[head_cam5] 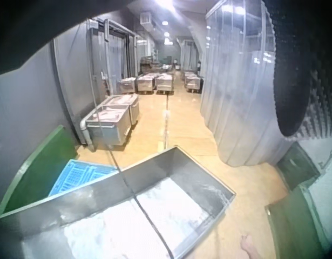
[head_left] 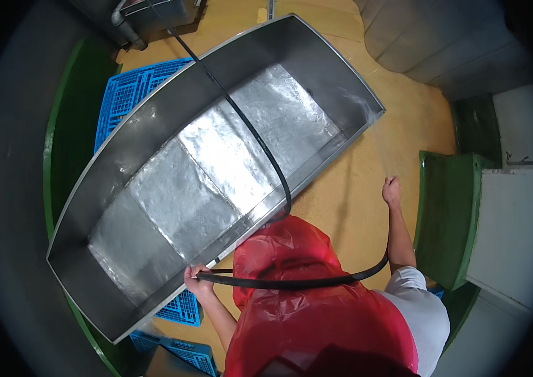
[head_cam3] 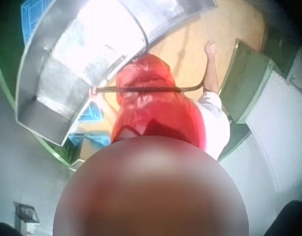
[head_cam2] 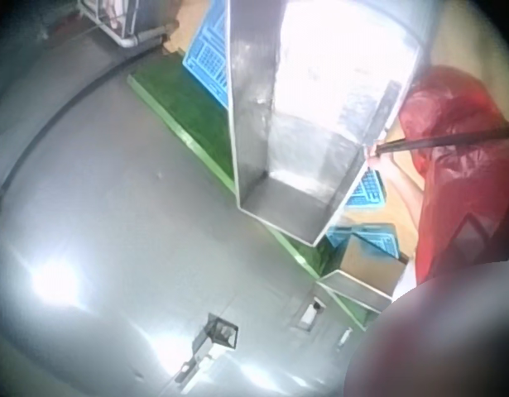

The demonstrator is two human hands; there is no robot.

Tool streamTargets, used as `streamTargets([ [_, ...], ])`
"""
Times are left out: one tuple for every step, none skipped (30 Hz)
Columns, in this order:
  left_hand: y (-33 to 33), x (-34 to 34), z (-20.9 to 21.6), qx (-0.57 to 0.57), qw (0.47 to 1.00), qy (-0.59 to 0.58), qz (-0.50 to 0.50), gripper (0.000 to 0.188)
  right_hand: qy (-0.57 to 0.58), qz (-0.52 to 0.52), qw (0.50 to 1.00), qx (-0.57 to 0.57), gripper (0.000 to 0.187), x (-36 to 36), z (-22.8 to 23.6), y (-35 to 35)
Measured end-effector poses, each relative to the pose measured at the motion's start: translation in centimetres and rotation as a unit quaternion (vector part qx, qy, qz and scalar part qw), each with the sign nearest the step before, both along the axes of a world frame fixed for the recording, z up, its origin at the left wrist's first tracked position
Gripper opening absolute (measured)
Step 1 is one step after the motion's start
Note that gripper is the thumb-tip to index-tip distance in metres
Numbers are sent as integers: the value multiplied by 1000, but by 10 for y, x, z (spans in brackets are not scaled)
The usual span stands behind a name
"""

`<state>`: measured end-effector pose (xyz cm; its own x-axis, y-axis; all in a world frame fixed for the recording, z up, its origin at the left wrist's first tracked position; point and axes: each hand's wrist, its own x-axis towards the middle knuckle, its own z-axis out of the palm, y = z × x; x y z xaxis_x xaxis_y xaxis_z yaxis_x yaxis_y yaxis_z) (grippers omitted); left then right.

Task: The person uses a hose to rinse the interior surfaces of several stainless steel trays arranged on a wet floor. The person moves the hose back and forth across each tray, then repositions to the next tray and repeats the rinsing process.

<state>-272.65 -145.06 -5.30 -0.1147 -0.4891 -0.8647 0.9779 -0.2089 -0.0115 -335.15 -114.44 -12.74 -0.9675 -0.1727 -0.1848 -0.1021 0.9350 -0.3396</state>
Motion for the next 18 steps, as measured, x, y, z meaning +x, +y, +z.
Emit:
streamTargets([
  [-9, -5, 2, 7, 1000, 4, -27, 29, 2, -10, 1000, 3, 34, 9, 8, 4],
  [-18, -8, -1, 14, 999, 9, -40, 30, 3, 1, 1000, -8, 34, 16, 13, 1],
  [-28, -9, -3, 21, 998, 14, -53, 30, 4, 14, 1000, -20, 35, 16, 15, -9],
  [-35, -8, -6, 30, 997, 16, -65, 30, 2, 25, 999, -29, 35, 20, 25, -24],
  [-41, -6, -6, 39, 996, 11, -81, 30, 18, 13, 999, -45, 36, 21, 35, -35],
  [-45, -4, -6, 51, 995, 29, -84, 30, 33, 1, 998, -58, 36, 19, 40, -42],
  [-48, -1, -6, 62, 993, 49, -85, 30, 32, 6, 999, -38, 36, 19, 37, -43],
  [-52, 4, -6, 70, 992, 70, -83, 30, 33, 15, 999, -23, 36, 19, 37, -49],
  [-53, 12, -11, 71, 991, 69, -88, 29, 33, 14, 999, -32, 35, 24, 38, -49],
  [-51, 23, -17, 72, 991, 67, -93, 29, 32, 13, 999, -42, 35, 29, 40, -50],
  [-52, 28, -21, 71, 991, 68, -94, 29, 33, 16, 998, -54, 34, 32, 44, -54],
  [-54, 33, -26, 69, 991, 65, -93, 28, 32, 20, 999, -32, 34, 37, 48, -57],
  [-56, 37, -30, 67, 992, 62, -91, 28, 31, 24, 999, -11, 33, 44, 51, -59],
  [-58, 40, -29, 66, 992, 59, -90, 27, 29, 29, 999, 12, 33, 52, 54, -60],
  [-61, 43, -29, 75, 992, 54, -90, 27, 27, 26, 999, 15, 32, 60, 55, -59],
  [-64, 47, -27, 83, 991, 50, -91, 27, 25, 23, 999, 19, 32, 68, 52, -55],
  [-67, 44, -28, 91, 990, 49, -92, 27, 27, 20, 999, 22, 31, 71, 53, -52],
  [-69, 47, -31, 93, 990, 44, -96, 27, 27, 21, 999, 34, 32, 76, 48, -46],
])
